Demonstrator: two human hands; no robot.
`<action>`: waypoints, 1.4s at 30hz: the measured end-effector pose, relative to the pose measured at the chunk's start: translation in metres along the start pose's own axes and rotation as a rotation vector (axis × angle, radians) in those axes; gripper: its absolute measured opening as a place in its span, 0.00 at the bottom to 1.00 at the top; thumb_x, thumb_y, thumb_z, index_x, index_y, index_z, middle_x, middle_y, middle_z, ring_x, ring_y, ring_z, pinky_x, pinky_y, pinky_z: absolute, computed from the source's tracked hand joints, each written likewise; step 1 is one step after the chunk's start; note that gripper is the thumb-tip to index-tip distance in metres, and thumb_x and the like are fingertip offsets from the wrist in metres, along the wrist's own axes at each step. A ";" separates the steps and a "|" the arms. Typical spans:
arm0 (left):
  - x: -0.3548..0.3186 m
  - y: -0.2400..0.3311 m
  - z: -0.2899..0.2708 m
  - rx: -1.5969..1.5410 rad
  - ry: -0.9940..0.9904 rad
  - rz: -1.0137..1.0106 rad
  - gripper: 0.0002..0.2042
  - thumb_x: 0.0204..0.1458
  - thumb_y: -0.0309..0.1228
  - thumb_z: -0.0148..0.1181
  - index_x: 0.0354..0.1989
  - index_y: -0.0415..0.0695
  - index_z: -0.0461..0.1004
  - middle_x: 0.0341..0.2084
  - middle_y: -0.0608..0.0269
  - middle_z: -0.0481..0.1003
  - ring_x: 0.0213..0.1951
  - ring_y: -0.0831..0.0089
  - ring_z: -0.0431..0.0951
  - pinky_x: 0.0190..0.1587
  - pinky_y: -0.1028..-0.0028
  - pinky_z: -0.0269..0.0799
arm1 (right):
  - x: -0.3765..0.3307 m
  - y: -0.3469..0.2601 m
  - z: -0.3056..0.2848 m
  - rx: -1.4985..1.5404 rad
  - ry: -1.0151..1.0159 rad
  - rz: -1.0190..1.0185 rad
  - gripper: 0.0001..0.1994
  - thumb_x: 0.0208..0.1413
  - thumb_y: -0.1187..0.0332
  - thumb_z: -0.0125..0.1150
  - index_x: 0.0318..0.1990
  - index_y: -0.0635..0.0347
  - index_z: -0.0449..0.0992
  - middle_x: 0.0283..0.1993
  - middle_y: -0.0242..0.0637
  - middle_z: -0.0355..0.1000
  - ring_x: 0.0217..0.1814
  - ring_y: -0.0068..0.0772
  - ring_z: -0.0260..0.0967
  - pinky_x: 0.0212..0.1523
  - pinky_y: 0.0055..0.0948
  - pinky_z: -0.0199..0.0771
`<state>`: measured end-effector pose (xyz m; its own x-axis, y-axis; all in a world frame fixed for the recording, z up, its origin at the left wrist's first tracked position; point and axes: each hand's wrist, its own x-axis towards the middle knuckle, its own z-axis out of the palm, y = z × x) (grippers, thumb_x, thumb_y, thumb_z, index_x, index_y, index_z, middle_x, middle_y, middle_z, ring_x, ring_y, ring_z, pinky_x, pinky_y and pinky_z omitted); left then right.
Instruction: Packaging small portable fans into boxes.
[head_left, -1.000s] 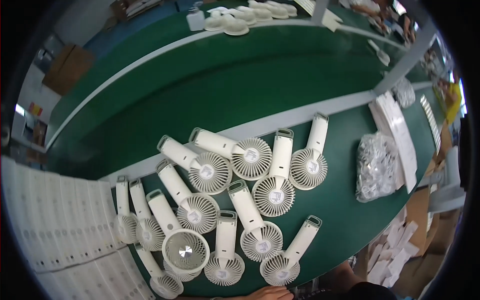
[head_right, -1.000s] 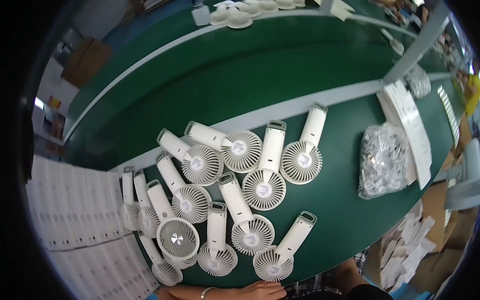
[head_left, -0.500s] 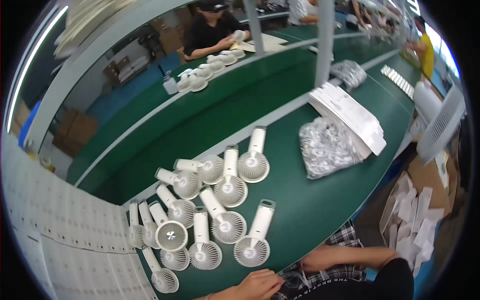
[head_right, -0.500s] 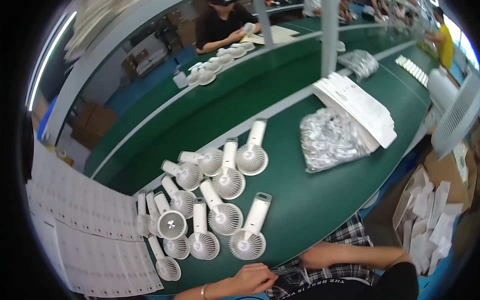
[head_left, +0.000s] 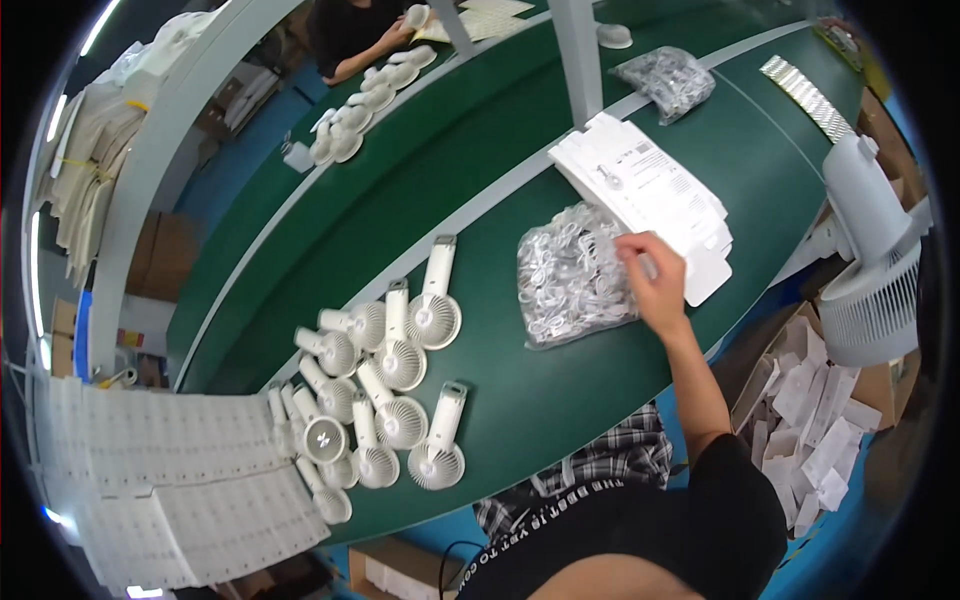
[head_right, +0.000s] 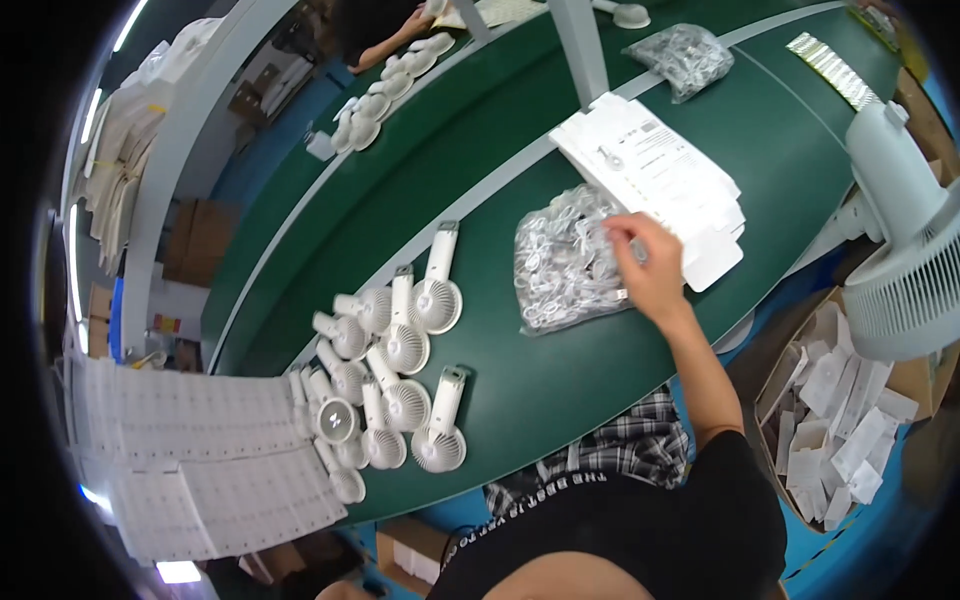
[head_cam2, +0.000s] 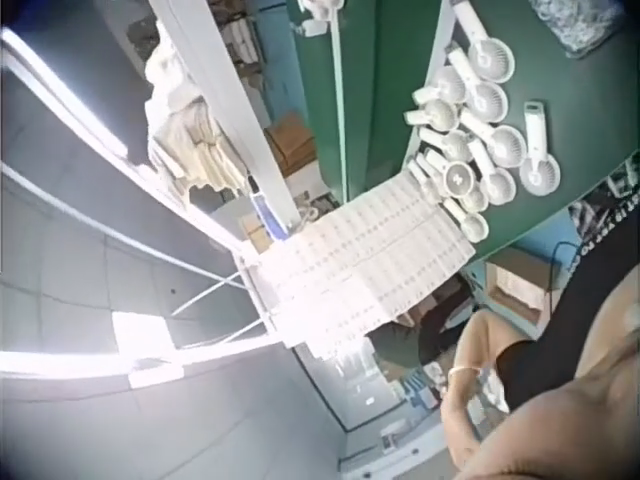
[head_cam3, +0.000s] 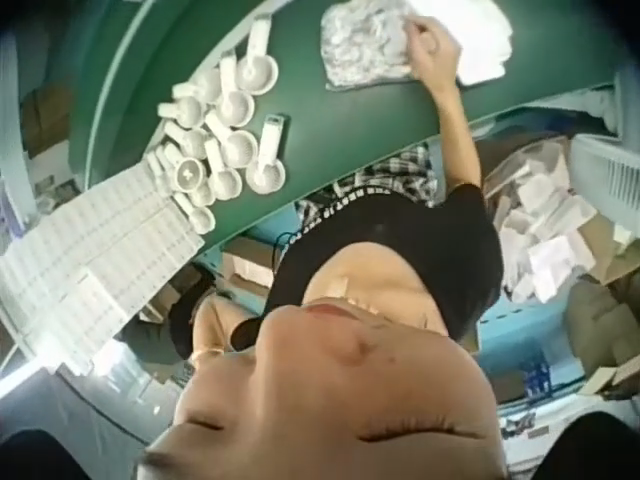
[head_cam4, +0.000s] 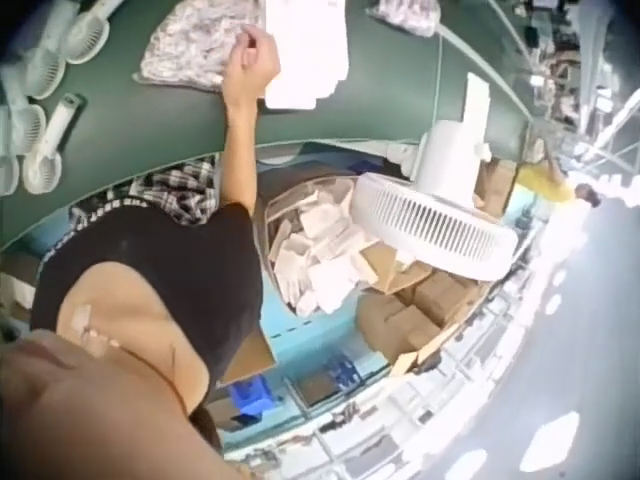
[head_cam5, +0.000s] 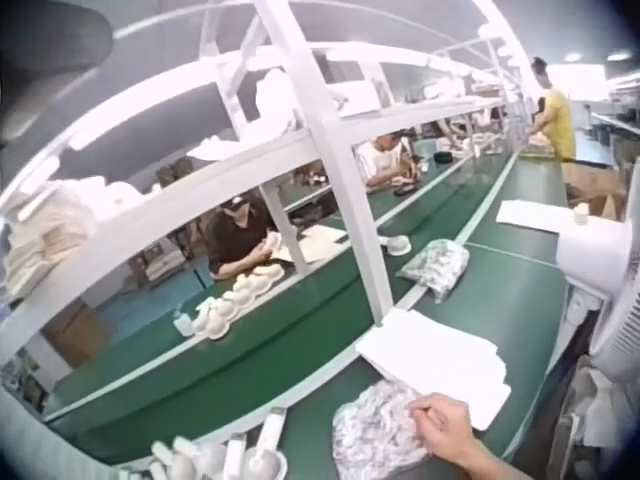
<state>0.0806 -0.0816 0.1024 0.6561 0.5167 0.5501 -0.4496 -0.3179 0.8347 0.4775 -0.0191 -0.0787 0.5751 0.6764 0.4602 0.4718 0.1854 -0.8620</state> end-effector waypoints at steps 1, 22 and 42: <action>-0.007 0.010 0.005 0.036 0.095 -0.058 0.07 0.46 0.30 0.61 0.21 0.41 0.71 0.20 0.58 0.70 0.21 0.66 0.69 0.24 0.71 0.66 | 0.002 0.007 -0.003 0.022 -0.006 0.012 0.06 0.53 0.79 0.56 0.37 0.67 0.76 0.31 0.37 0.73 0.34 0.28 0.70 0.40 0.23 0.68; 0.028 -0.079 0.010 0.354 -0.468 -1.036 0.15 0.52 0.38 0.58 0.35 0.36 0.73 0.29 0.52 0.70 0.33 0.61 0.71 0.33 0.66 0.65 | -0.338 0.126 -0.249 -1.436 0.721 0.725 0.25 0.44 0.72 0.58 0.54 0.59 0.67 0.57 0.47 0.59 0.61 0.52 0.54 0.58 0.52 0.52; 0.033 -0.073 0.022 0.727 -0.367 -0.104 0.43 0.34 0.44 0.76 0.58 0.38 0.61 0.54 0.42 0.65 0.57 0.49 0.68 0.56 0.61 0.67 | -0.247 -0.095 -0.296 -1.518 0.175 0.057 0.05 0.49 0.76 0.55 0.34 0.64 0.73 0.23 0.44 0.68 0.29 0.49 0.67 0.33 0.42 0.67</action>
<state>0.1484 -0.0583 0.0600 0.8859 0.3190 0.3369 0.0469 -0.7840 0.6190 0.4881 -0.4149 -0.0476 0.6334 0.5467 0.5476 0.6015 -0.7931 0.0960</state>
